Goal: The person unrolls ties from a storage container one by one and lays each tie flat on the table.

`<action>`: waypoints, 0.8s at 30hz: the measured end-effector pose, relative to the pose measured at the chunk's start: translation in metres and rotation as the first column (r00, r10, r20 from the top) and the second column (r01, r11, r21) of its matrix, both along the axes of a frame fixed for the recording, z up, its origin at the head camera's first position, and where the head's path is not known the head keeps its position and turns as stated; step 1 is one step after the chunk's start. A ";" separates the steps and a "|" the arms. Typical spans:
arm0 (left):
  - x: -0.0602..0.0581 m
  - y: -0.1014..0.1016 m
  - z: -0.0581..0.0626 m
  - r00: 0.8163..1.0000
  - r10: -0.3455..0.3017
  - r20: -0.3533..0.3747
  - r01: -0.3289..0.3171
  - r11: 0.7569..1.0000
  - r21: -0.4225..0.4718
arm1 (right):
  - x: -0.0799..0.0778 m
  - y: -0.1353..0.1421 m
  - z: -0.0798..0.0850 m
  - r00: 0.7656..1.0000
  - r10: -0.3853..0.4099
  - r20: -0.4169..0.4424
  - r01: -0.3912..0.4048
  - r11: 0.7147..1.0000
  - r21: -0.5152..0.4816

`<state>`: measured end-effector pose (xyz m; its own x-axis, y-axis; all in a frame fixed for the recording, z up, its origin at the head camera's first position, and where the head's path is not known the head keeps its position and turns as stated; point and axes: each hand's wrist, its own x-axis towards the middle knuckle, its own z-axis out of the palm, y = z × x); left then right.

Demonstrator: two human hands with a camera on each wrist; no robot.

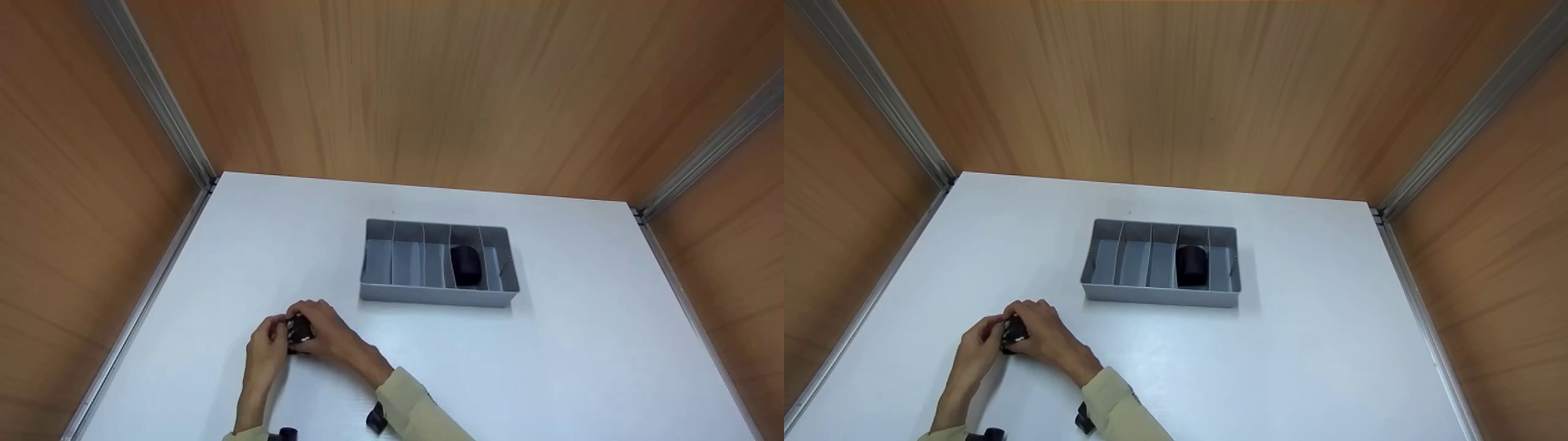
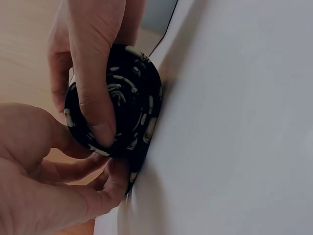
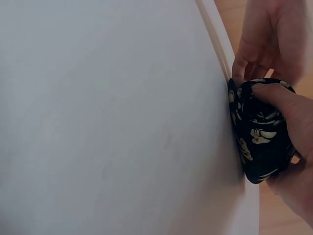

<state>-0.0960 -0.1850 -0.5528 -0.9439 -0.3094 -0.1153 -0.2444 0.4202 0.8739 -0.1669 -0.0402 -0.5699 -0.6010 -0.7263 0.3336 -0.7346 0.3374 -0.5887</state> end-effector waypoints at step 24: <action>0.001 0.002 -0.009 0.996 -0.082 -0.048 0.077 0.993 -0.088 | 0.001 0.021 -0.006 0.999 -0.028 -0.019 0.028 1.000 -0.012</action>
<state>-0.0949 -0.1831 -0.5613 -0.9699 -0.2398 -0.0427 -0.1633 0.5103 0.8444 -0.1664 -0.0194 -0.5756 -0.6144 -0.7055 0.3533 -0.7361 0.3513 -0.5785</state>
